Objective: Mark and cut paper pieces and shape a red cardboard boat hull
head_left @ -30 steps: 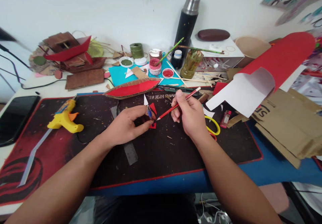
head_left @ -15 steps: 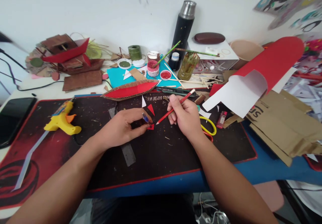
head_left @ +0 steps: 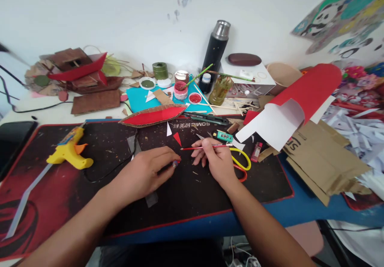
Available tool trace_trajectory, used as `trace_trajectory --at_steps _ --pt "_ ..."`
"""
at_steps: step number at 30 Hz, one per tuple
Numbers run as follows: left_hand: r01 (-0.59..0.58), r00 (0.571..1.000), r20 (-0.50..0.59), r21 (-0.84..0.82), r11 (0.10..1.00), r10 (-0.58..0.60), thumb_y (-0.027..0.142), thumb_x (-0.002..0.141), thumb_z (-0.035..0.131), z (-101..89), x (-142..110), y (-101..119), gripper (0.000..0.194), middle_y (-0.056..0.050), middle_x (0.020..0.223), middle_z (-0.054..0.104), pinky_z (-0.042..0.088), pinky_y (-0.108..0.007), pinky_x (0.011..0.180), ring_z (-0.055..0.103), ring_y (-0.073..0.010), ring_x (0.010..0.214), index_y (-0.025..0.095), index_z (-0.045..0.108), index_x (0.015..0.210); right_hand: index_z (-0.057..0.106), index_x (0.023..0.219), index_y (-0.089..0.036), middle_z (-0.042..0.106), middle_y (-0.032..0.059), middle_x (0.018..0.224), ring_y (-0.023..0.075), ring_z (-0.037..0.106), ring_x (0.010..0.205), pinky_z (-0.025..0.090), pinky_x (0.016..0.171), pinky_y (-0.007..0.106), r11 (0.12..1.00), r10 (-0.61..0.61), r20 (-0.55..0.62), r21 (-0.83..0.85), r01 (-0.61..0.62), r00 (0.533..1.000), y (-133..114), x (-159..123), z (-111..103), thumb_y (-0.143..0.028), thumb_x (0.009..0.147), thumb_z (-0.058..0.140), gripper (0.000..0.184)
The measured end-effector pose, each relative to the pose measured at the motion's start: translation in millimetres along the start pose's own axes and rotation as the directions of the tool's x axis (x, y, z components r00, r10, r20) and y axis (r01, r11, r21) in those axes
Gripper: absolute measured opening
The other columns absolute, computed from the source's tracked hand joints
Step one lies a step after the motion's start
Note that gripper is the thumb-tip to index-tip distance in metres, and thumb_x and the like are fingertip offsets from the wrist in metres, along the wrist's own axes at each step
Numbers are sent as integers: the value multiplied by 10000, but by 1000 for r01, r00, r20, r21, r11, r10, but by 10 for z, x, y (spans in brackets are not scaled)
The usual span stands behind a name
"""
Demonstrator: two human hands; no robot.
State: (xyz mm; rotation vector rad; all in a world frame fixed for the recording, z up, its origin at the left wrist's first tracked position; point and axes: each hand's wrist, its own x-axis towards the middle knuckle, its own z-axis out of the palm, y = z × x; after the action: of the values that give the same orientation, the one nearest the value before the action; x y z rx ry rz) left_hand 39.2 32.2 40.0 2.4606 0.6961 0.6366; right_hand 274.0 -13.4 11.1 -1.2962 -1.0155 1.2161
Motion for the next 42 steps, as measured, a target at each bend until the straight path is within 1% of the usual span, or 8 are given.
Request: trace_trajectory --at_steps 6,9,11,18,25,29,33,42 --pt "75 989 -132 19 997 -72 183 1061 598 142 -148 75 187 -66 1090 821 649 -279 794 813 -195 925 205 727 1195 744 921 -220 744 19 753 150 704 588 483 501 238 993 -7 53 -117 13 999 47 -34 6 -564 1009 715 356" --pt "109 980 -170 40 993 -100 181 1070 606 208 -215 69 178 -64 1099 826 656 -271 776 823 -196 926 193 704 1218 729 897 -227 724 4 727 146 690 574 481 506 241 991 21 45 -136 -15 999 61 -35 4 -532 1019 707 329" --pt "113 979 -182 77 991 -97 177 1075 599 238 -247 59 179 -67 1100 831 668 -287 808 829 -204 932 185 694 1227 728 887 -226 717 0 716 143 686 568 485 511 241 990 46 41 -136 -40 998 60 -36 10 -520 1024 704 325" --pt "50 988 -156 183 982 -22 149 1083 555 264 -302 70 259 -105 1159 844 697 -336 856 840 -238 994 167 696 1300 748 919 -234 714 -4 719 146 691 587 502 526 246 986 70 46 -154 -62 996 36 -49 15 -488 1042 695 287" --pt "68 985 -173 283 957 -19 147 1097 562 316 -323 168 261 -101 1174 852 697 -363 900 843 -248 1004 156 680 1330 767 939 -235 712 -4 705 149 695 589 523 510 233 980 86 51 -184 -75 995 -9 -40 20 -468 1044 694 266" --pt "87 984 -177 297 951 -35 152 1123 516 312 -303 214 248 -93 1174 851 683 -343 908 837 -228 1012 146 693 1296 769 931 -222 715 -5 688 144 686 581 536 528 234 973 64 51 -224 -51 997 -52 -28 29 -426 1049 686 250" --pt "105 983 -174 303 947 -53 131 1122 522 284 -252 236 230 -84 1155 849 662 -357 929 817 -230 1029 115 703 1263 769 937 -217 724 -11 709 129 676 592 549 563 229 967 38 71 -253 -19 997 -77 -18 31 -373 1063 671 224" --pt "128 987 -132 319 939 -90 114 1124 516 285 -291 234 260 -45 1192 840 596 -357 948 765 -236 1102 136 719 1284 773 952 -234 739 -23 749 131 696 641 549 627 261 947 14 98 -321 18 995 -83 -2 26 -327 1071 676 179"
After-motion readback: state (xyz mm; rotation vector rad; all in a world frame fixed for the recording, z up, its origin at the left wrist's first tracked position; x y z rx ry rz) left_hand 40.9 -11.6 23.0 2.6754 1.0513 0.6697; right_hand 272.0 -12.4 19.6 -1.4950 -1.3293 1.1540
